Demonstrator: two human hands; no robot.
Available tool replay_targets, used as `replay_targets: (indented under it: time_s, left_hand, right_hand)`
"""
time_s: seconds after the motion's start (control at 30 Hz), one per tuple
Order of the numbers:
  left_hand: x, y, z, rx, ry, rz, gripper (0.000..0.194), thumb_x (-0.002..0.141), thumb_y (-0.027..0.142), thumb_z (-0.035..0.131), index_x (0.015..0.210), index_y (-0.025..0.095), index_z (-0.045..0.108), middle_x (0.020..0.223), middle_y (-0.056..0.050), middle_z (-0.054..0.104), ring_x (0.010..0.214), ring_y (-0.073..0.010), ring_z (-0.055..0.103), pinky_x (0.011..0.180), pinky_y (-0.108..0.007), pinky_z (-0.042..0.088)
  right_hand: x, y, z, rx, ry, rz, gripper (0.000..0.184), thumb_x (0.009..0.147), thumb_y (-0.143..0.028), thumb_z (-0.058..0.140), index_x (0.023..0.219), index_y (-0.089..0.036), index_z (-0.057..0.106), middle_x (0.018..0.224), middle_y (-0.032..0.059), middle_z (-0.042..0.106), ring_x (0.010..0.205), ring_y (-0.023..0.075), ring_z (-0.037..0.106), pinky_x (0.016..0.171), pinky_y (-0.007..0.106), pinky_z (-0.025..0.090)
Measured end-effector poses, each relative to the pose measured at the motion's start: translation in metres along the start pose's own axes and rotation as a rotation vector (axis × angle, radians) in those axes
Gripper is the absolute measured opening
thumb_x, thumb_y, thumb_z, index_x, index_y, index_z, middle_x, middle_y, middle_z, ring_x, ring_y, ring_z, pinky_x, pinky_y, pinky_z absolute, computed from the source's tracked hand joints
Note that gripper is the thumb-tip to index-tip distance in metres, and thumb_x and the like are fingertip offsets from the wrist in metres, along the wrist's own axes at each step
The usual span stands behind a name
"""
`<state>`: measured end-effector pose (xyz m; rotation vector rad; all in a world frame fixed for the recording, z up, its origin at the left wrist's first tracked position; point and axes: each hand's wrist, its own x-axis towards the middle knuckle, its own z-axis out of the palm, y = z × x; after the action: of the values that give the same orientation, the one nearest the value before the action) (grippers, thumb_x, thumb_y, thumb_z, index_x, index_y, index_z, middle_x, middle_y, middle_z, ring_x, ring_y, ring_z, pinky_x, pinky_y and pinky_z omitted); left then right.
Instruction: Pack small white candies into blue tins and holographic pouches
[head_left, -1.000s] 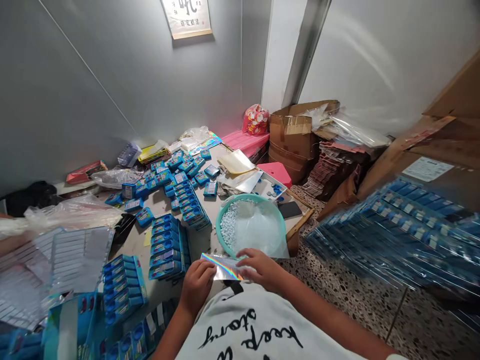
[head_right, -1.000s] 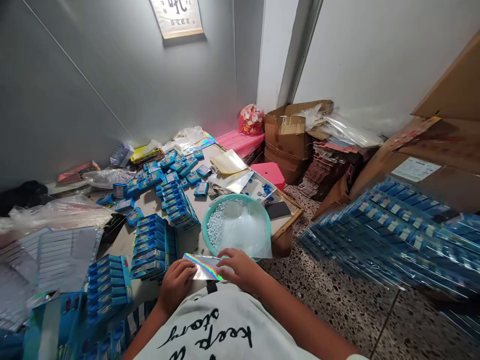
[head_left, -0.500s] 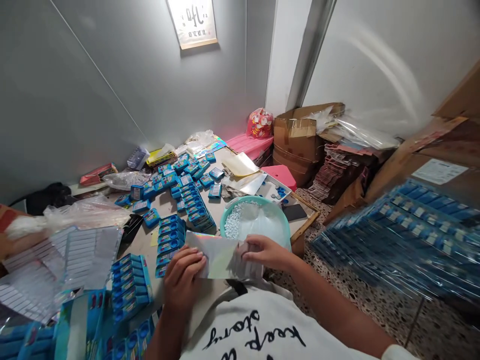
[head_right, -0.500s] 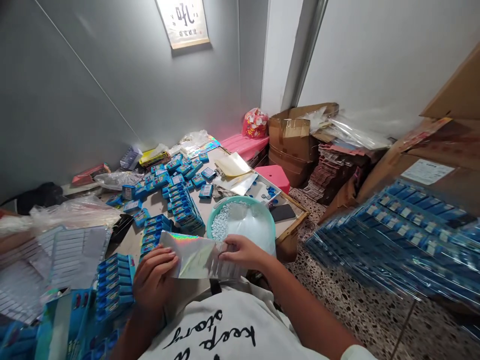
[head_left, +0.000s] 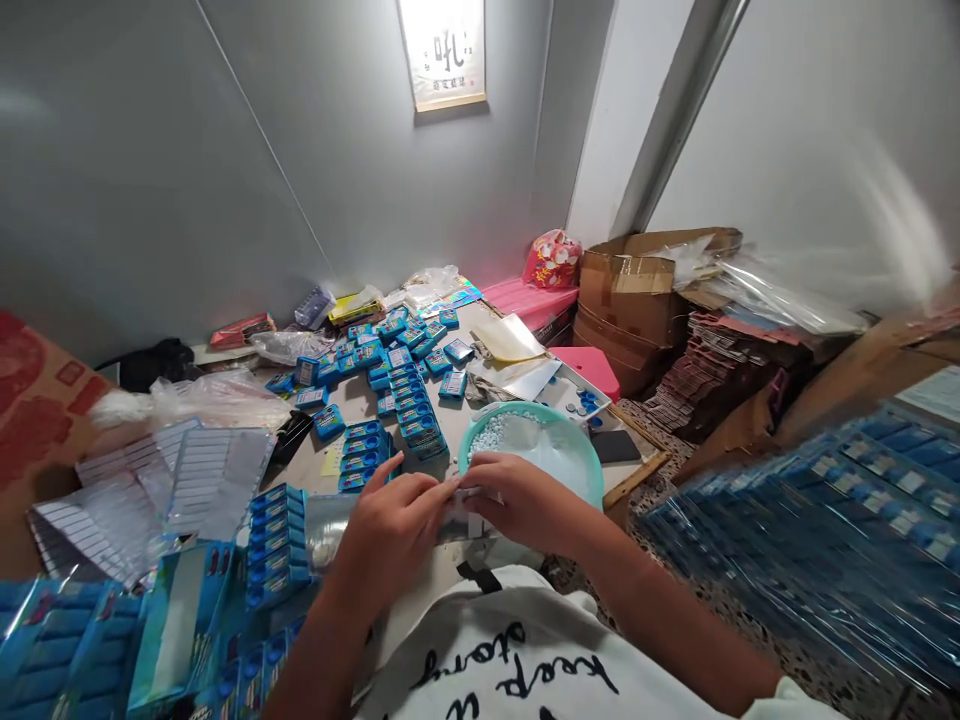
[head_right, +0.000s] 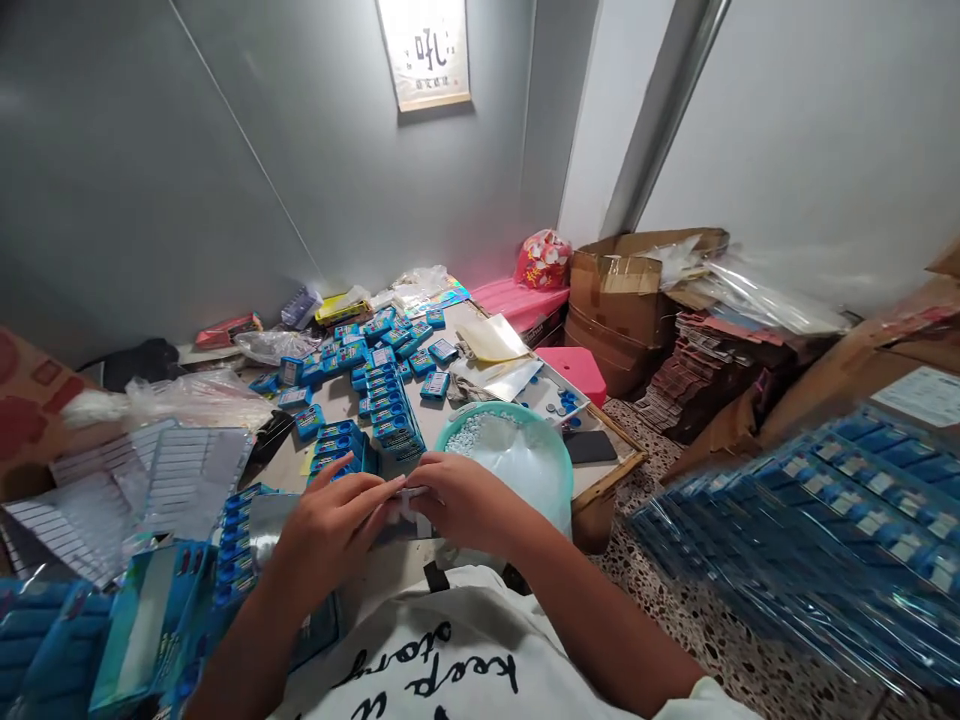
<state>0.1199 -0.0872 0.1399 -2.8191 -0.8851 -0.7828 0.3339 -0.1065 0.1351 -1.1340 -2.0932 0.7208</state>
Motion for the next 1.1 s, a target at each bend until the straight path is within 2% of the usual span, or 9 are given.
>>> replay_targets:
  time_s: [0.13, 0.3, 0.4, 0.7, 0.8, 0.87, 0.97, 1.03, 1.1]
  left_hand:
    - [-0.012, -0.006, 0.006, 0.036, 0.1, -0.043, 0.031, 0.094, 0.015, 0.054, 0.121, 0.027, 0.066, 0.094, 0.0, 0.074, 0.083, -0.0132, 0.067, 0.112, -0.045, 0.036]
    - [-0.023, 0.003, 0.015, 0.092, 0.252, -0.08, 0.04, 0.092, 0.008, 0.056, 0.125, 0.028, 0.065, 0.118, -0.002, 0.073, 0.115, -0.0194, 0.063, 0.121, -0.055, 0.014]
    - [-0.029, 0.01, 0.019, 0.091, 0.334, -0.14, 0.038, 0.092, 0.01, 0.057, 0.125, 0.027, 0.065, 0.126, -0.004, 0.07, 0.126, -0.0242, 0.057, 0.122, -0.058, 0.009]
    - [-0.049, 0.017, 0.019, 0.139, 0.292, -0.169, 0.033, 0.088, 0.026, 0.067, 0.121, 0.024, 0.068, 0.137, -0.007, 0.062, 0.137, -0.0297, 0.047, 0.121, -0.054, 0.019]
    - [-0.059, 0.016, 0.021, 0.108, 0.294, -0.114, 0.028, 0.084, 0.021, 0.071, 0.112, 0.023, 0.071, 0.13, -0.006, 0.067, 0.135, -0.0278, 0.05, 0.122, -0.05, 0.024]
    - [-0.067, 0.015, 0.024, -0.041, 0.312, -0.096, 0.024, 0.082, 0.012, 0.07, 0.104, 0.023, 0.071, 0.119, -0.004, 0.073, 0.128, -0.024, 0.058, 0.117, -0.044, 0.036]
    - [-0.076, 0.011, 0.027, -0.416, 0.488, -0.343, 0.016, 0.083, 0.008, 0.067, 0.09, 0.023, 0.066, 0.105, -0.004, 0.075, 0.113, -0.0219, 0.067, 0.101, -0.039, 0.053]
    - [-0.079, 0.007, 0.027, -0.659, 0.634, -0.594, 0.011, 0.084, 0.013, 0.067, 0.085, 0.023, 0.062, 0.1, -0.004, 0.074, 0.105, -0.0222, 0.07, 0.094, -0.039, 0.057]
    - [-0.081, 0.001, 0.026, -0.841, 0.717, -0.743, 0.011, 0.084, 0.018, 0.069, 0.081, 0.022, 0.06, 0.097, -0.003, 0.074, 0.1, -0.0212, 0.071, 0.091, -0.037, 0.058]
  right_hand:
    - [0.004, 0.0, 0.006, 0.065, 0.038, 0.031, 0.019, 0.093, -0.02, 0.057, 0.096, -0.025, 0.074, 0.085, 0.0016, 0.067, 0.078, 0.0164, 0.059, 0.07, 0.027, 0.042]
    - [0.009, -0.001, 0.008, 0.093, 0.056, 0.008, 0.023, 0.09, -0.012, 0.056, 0.098, -0.024, 0.074, 0.088, 0.0025, 0.069, 0.078, 0.0157, 0.06, 0.069, 0.026, 0.043]
    - [0.012, -0.003, 0.008, 0.136, 0.053, -0.01, 0.026, 0.088, -0.009, 0.056, 0.103, -0.023, 0.073, 0.089, 0.0034, 0.069, 0.079, 0.0152, 0.06, 0.067, 0.025, 0.043]
    - [0.023, -0.003, 0.014, 0.315, 0.025, 0.048, 0.019, 0.087, -0.016, 0.057, 0.095, -0.021, 0.074, 0.089, 0.0039, 0.07, 0.077, 0.015, 0.062, 0.065, 0.025, 0.046]
    - [0.029, 0.003, 0.013, 0.345, 0.059, 0.069, 0.016, 0.087, -0.025, 0.06, 0.093, -0.02, 0.073, 0.086, 0.0045, 0.07, 0.074, 0.0156, 0.062, 0.064, 0.026, 0.047]
    - [0.031, 0.015, 0.009, 0.378, 0.097, 0.127, 0.018, 0.085, -0.032, 0.062, 0.092, -0.02, 0.073, 0.086, 0.0053, 0.072, 0.076, 0.0178, 0.064, 0.065, 0.028, 0.048]
    - [0.027, 0.047, 0.0, 0.411, 0.16, 0.281, 0.025, 0.077, -0.041, 0.069, 0.09, -0.02, 0.075, 0.087, 0.0063, 0.074, 0.078, 0.0215, 0.066, 0.066, 0.031, 0.049]
    - [0.018, 0.075, -0.005, 0.424, 0.182, 0.403, 0.031, 0.072, -0.045, 0.072, 0.089, -0.019, 0.077, 0.086, 0.0075, 0.076, 0.076, 0.0232, 0.066, 0.063, 0.031, 0.049]
    - [0.005, 0.105, -0.005, 0.448, 0.202, 0.52, 0.036, 0.067, -0.047, 0.074, 0.087, -0.018, 0.078, 0.086, 0.0094, 0.076, 0.074, 0.0247, 0.066, 0.061, 0.032, 0.048]
